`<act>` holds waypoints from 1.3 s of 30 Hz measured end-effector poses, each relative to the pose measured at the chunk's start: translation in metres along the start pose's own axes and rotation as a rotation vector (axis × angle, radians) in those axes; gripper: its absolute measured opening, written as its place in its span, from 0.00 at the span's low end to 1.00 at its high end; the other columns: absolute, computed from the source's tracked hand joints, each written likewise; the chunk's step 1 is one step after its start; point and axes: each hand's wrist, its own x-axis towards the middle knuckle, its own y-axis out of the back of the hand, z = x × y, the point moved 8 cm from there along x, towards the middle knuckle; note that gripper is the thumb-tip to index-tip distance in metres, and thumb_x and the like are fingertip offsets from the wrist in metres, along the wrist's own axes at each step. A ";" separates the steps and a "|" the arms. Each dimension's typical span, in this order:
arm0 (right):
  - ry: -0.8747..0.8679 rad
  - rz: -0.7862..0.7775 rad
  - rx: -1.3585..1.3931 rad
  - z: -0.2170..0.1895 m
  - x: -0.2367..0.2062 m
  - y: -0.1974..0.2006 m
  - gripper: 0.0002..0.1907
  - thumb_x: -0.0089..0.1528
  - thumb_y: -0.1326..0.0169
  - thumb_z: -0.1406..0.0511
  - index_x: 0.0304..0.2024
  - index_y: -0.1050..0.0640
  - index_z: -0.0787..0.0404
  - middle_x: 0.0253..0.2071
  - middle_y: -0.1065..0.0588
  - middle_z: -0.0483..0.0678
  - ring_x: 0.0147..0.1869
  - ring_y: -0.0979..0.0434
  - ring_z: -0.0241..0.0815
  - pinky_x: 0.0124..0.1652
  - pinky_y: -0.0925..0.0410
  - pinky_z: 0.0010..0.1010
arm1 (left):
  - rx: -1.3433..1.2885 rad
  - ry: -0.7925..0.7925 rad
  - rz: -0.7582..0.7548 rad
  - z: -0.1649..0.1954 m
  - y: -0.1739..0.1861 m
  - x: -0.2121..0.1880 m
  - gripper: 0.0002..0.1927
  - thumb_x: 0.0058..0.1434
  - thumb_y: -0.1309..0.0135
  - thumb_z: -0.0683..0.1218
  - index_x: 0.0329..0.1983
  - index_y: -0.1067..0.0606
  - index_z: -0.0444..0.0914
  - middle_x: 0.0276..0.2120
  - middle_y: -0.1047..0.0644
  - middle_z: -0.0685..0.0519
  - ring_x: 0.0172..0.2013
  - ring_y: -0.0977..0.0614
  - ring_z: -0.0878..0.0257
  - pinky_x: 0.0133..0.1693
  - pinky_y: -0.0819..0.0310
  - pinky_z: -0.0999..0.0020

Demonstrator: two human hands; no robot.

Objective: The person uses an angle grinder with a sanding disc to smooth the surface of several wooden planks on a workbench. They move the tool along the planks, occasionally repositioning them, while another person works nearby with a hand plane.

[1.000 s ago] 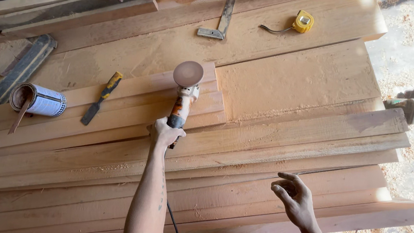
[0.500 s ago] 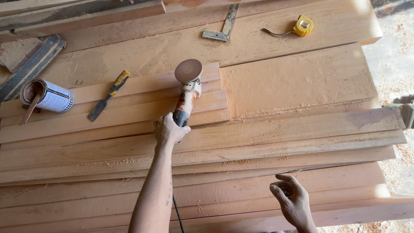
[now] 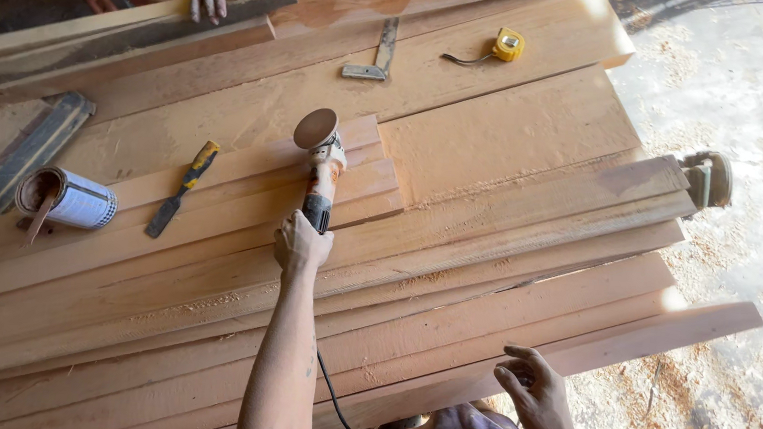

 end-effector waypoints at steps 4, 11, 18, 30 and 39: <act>-0.029 0.048 0.012 0.020 -0.020 0.012 0.27 0.60 0.40 0.59 0.59 0.24 0.64 0.43 0.16 0.55 0.47 0.14 0.44 0.47 0.22 0.34 | -0.030 -0.016 -0.030 -0.003 0.022 -0.026 0.33 0.54 0.35 0.56 0.59 0.29 0.39 0.55 0.26 0.41 0.57 0.24 0.45 0.55 0.25 0.48; -0.036 0.065 0.117 0.041 -0.052 -0.008 0.27 0.60 0.39 0.61 0.59 0.24 0.66 0.45 0.18 0.58 0.49 0.15 0.47 0.48 0.23 0.37 | -0.148 -0.399 0.497 -0.024 0.052 -0.142 0.33 0.50 0.34 0.51 0.58 0.29 0.36 0.51 0.27 0.39 0.54 0.29 0.43 0.57 0.34 0.43; -0.053 -0.022 0.059 0.054 -0.082 -0.060 0.25 0.58 0.38 0.62 0.57 0.22 0.63 0.43 0.15 0.57 0.48 0.13 0.47 0.47 0.22 0.38 | -0.259 -0.714 0.373 -0.076 -0.035 -0.272 0.28 0.54 0.34 0.51 0.54 0.28 0.36 0.49 0.26 0.43 0.51 0.25 0.52 0.54 0.29 0.53; -0.004 -0.150 0.031 0.066 -0.103 -0.027 0.24 0.59 0.38 0.60 0.55 0.22 0.63 0.42 0.17 0.55 0.47 0.12 0.46 0.48 0.21 0.38 | 0.082 -0.633 0.023 -0.060 -0.156 -0.348 0.39 0.57 0.37 0.51 0.68 0.37 0.32 0.65 0.34 0.37 0.69 0.38 0.39 0.68 0.55 0.35; -0.261 -0.289 -0.230 0.162 -0.068 0.109 0.25 0.60 0.37 0.58 0.56 0.22 0.63 0.42 0.16 0.57 0.47 0.11 0.48 0.50 0.20 0.39 | 0.068 -0.649 -0.054 0.123 -0.240 -0.409 0.47 0.58 0.42 0.48 0.76 0.49 0.28 0.74 0.52 0.28 0.74 0.51 0.34 0.71 0.60 0.40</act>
